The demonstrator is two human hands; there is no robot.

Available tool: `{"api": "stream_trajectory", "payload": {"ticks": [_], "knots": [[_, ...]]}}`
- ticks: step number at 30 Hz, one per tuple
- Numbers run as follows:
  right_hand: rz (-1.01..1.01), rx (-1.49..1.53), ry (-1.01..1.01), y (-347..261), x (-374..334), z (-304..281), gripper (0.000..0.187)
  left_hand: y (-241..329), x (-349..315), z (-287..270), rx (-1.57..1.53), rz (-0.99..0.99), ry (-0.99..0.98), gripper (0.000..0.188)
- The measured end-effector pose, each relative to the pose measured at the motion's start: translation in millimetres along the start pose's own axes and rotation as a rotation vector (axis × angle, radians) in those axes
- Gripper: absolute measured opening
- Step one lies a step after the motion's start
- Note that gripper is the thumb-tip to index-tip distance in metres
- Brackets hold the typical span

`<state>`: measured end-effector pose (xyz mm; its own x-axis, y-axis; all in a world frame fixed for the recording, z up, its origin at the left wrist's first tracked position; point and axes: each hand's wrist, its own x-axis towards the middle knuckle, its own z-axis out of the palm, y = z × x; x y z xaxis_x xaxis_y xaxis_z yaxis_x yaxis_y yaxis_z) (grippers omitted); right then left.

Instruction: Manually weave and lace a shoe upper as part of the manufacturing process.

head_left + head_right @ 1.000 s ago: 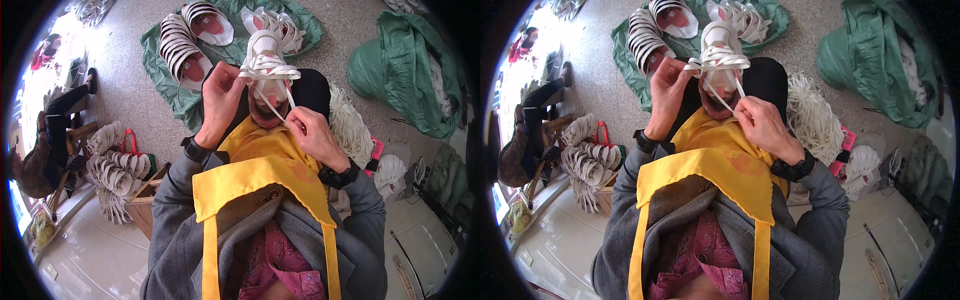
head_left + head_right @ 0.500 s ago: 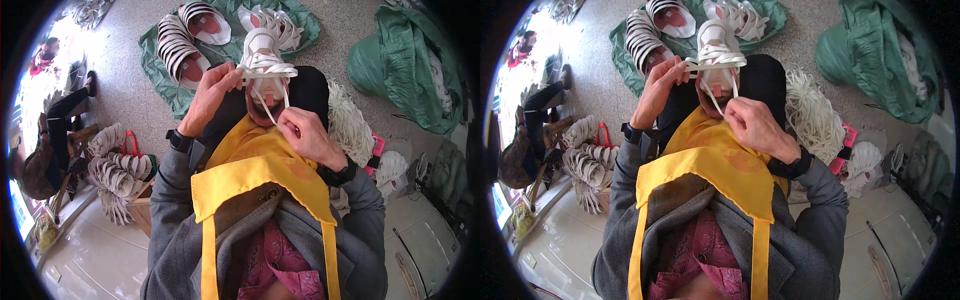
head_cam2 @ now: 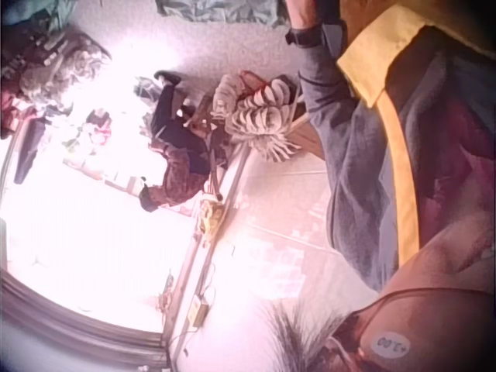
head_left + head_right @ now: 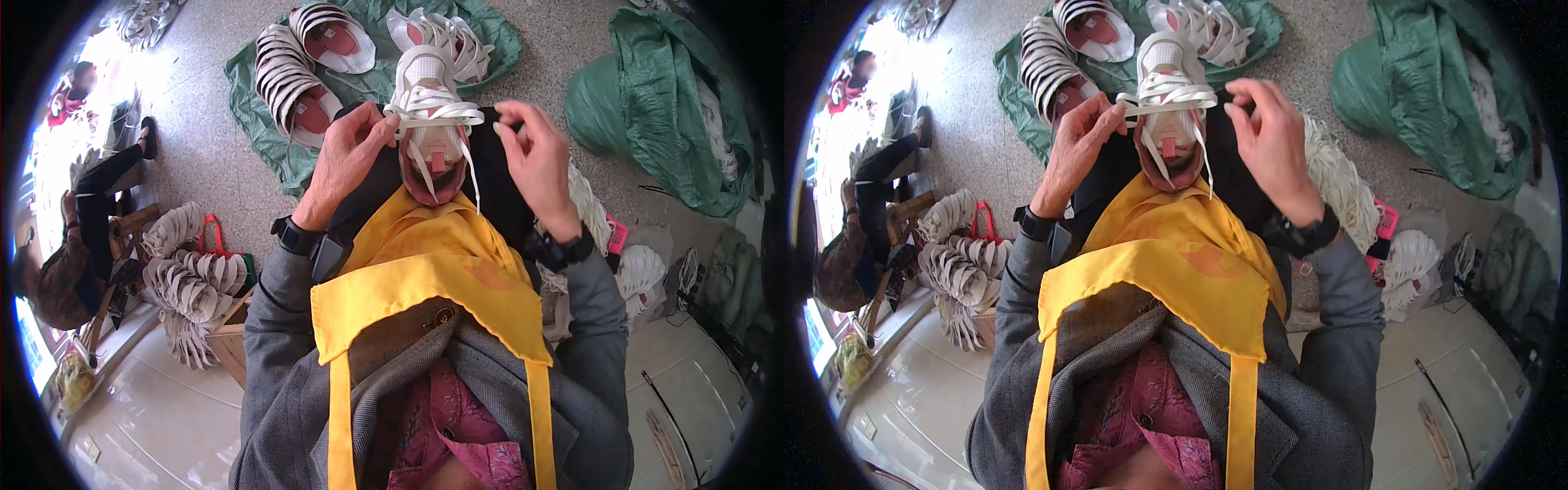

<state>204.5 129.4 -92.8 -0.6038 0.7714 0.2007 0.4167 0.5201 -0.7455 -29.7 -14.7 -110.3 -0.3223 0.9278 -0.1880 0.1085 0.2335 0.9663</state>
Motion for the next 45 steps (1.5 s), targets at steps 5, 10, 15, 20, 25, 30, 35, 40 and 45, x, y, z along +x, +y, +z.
{"api": "stream_trajectory", "payload": {"ticks": [5,10,15,20,25,30,35,40,45], "knots": [[-0.195,0.000,-0.172,31.7,32.9,17.1,0.022,-6.4,0.5,3.2,-0.021,0.052,0.064,0.028],[0.187,0.360,-0.406,39.5,39.2,3.0,0.011,-17.4,-4.6,2.7,0.021,0.078,0.091,0.024],[0.287,0.668,-0.679,10.5,30.0,-22.0,0.016,-18.7,-5.1,3.1,0.055,0.079,0.101,0.021],[0.300,0.866,-0.611,11.4,21.2,-9.8,0.014,-15.9,-4.4,3.4,0.029,0.111,0.103,0.021],[0.412,1.080,-0.513,23.3,11.5,-2.5,0.016,-18.7,-6.2,1.2,0.016,0.089,0.098,0.019],[0.394,0.995,-0.330,21.4,5.0,2.5,0.015,-25.9,-9.2,4.0,-0.005,0.147,0.160,0.021],[0.336,0.798,-0.243,25.7,-5.0,2.7,0.014,-15.2,-17.8,9.7,0.118,0.217,0.289,0.022],[0.378,0.801,-0.228,23.6,-3.8,2.8,0.013,14.4,-27.6,27.9,0.453,0.551,0.237,0.024],[0.405,0.752,-0.245,24.6,0.1,1.3,0.016,20.8,-13.3,63.3,0.597,0.775,-0.129,0.029]]}}
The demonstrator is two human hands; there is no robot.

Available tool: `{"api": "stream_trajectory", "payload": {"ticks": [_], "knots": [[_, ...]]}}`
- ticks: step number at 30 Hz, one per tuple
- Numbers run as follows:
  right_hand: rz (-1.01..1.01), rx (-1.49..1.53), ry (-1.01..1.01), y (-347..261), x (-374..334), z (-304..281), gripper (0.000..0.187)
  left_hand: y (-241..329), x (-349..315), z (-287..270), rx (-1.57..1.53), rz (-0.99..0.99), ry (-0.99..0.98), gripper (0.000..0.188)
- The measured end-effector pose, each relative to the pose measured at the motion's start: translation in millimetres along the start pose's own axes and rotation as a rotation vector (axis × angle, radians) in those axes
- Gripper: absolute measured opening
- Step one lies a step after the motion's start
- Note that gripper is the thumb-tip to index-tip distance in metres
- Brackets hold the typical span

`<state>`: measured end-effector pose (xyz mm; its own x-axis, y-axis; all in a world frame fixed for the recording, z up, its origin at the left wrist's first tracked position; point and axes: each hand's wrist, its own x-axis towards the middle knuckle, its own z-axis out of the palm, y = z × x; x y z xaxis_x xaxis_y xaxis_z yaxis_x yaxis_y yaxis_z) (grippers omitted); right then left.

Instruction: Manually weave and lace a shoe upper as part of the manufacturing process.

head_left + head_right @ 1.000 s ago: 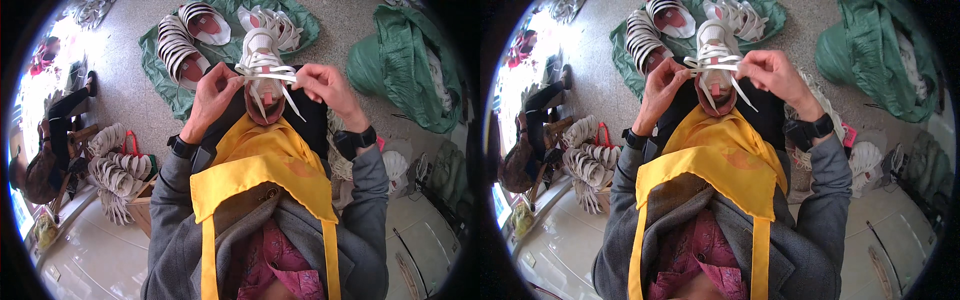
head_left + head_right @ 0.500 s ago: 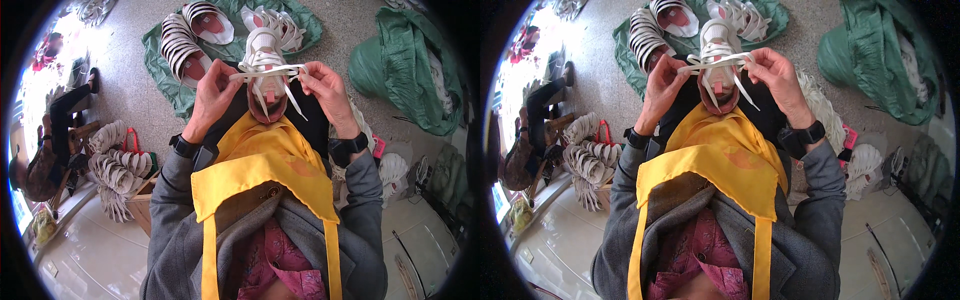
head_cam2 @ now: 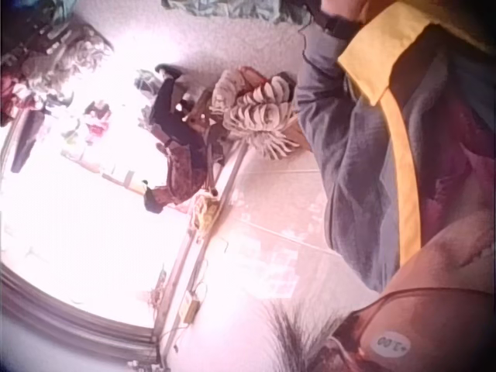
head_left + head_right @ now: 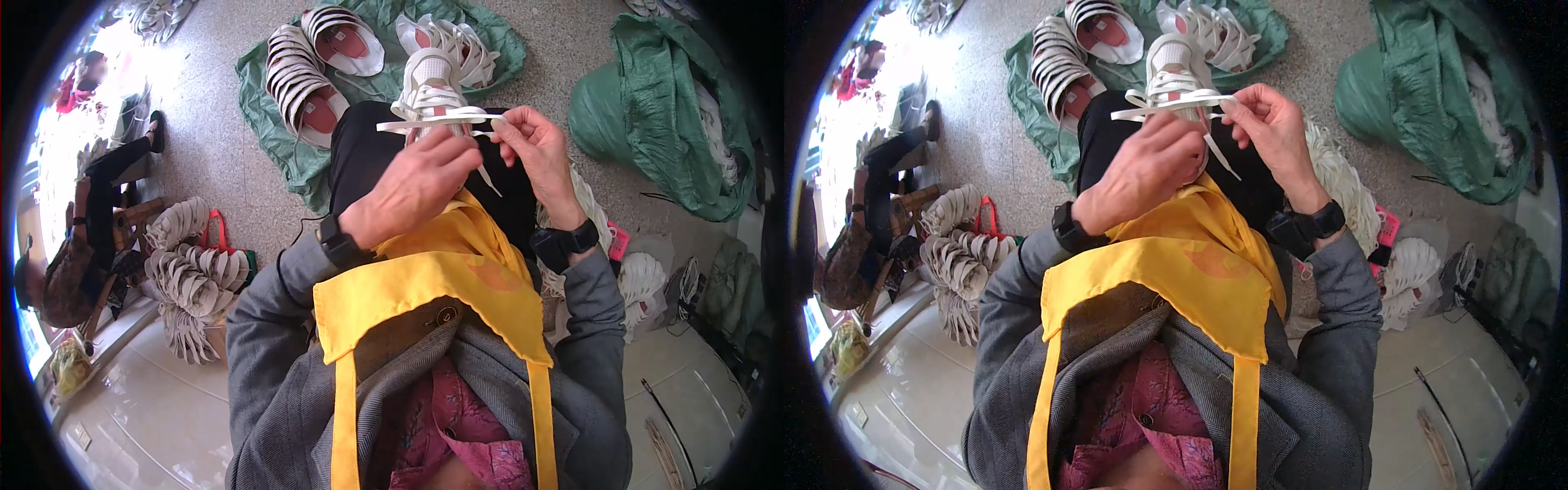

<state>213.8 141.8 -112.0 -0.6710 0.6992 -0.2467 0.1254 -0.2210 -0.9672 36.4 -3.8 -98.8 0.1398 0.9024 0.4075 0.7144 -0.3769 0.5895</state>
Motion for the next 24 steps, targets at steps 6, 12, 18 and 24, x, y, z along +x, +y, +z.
{"api": "stream_trajectory", "payload": {"ticks": [6,12,18,24], "knots": [[0.007,0.028,0.009,-3.4,3.4,3.5,0.020,-15.2,13.9,20.6,0.107,0.056,-0.107,0.032],[-0.014,-0.015,0.070,4.1,11.4,2.6,0.022,-6.1,10.7,-1.0,-0.116,-0.094,0.068,0.023],[-0.094,-0.283,0.037,9.3,16.0,-2.5,0.023,-9.6,7.9,-9.2,0.003,-0.174,0.081,0.019],[-0.302,-0.791,-0.041,-8.0,9.2,3.7,0.015,-8.2,10.5,-12.2,0.026,-0.181,-0.002,0.022]]}}
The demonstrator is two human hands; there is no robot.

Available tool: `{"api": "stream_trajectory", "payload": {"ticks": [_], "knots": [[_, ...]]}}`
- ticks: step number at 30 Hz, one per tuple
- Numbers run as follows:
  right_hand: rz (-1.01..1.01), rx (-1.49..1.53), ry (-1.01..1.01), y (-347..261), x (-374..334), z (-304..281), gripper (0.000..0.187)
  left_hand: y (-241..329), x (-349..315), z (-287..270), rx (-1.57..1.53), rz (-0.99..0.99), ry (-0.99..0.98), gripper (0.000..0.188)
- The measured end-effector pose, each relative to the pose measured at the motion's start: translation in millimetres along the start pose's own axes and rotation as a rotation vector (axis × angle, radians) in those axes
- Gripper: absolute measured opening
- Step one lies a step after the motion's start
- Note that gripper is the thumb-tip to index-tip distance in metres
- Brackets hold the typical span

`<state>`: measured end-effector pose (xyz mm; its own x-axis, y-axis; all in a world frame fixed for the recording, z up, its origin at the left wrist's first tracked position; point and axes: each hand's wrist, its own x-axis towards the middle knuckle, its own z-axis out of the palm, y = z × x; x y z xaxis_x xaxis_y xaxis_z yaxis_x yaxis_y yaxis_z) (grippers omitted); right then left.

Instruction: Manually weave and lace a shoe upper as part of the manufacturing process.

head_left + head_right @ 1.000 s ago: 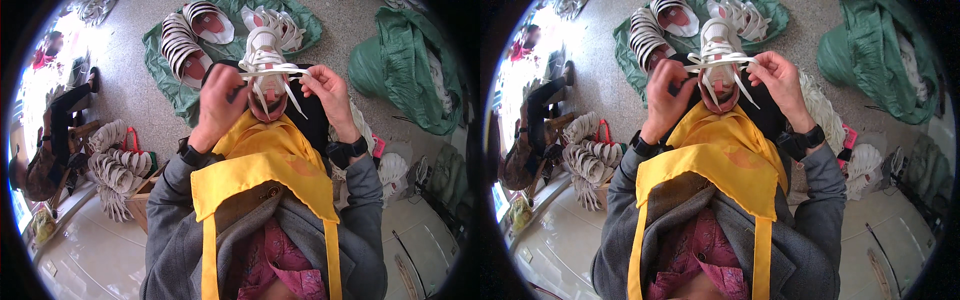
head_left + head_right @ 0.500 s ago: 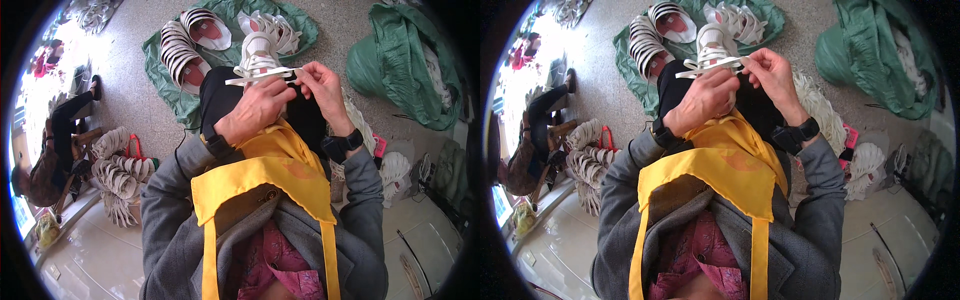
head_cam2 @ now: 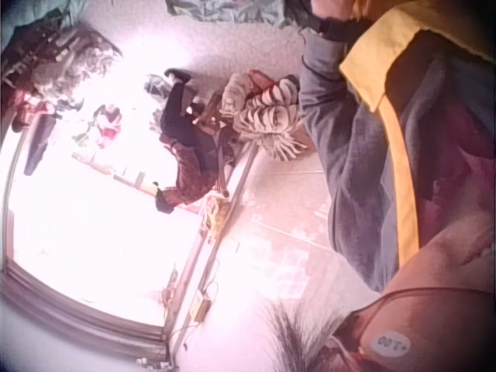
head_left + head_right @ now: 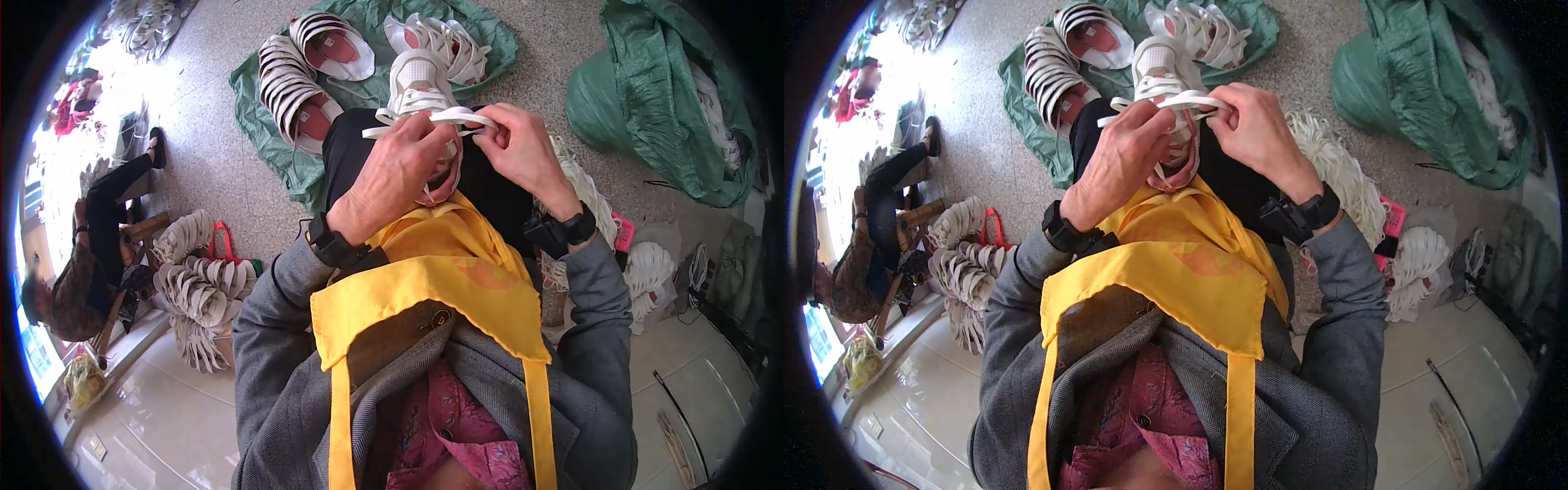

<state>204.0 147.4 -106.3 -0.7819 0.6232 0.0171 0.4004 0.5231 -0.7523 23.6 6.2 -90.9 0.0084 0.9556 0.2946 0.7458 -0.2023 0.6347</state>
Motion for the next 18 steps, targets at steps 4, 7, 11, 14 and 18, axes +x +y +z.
{"api": "stream_trajectory", "payload": {"ticks": [4,7,11,14,18], "knots": [[-0.090,-0.112,0.063,4.2,-1.5,8.8,0.012,2.8,1.3,-1.6,0.032,0.013,-0.039,0.028],[-0.081,-0.131,0.072,-0.3,-1.1,9.5,0.012,1.2,-0.3,0.7,0.089,0.008,-0.039,0.027],[-0.101,-0.187,0.117,-3.6,1.4,12.4,0.013,-3.5,2.2,6.0,0.143,-0.030,-0.045,0.020],[-0.060,-0.280,0.122,3.0,8.1,16.0,0.015,-6.4,7.0,17.6,0.226,-0.037,-0.047,0.016],[-0.049,-0.242,0.092,1.4,9.1,14.0,0.015,-12.4,7.9,21.2,0.226,-0.091,-0.074,0.016]]}}
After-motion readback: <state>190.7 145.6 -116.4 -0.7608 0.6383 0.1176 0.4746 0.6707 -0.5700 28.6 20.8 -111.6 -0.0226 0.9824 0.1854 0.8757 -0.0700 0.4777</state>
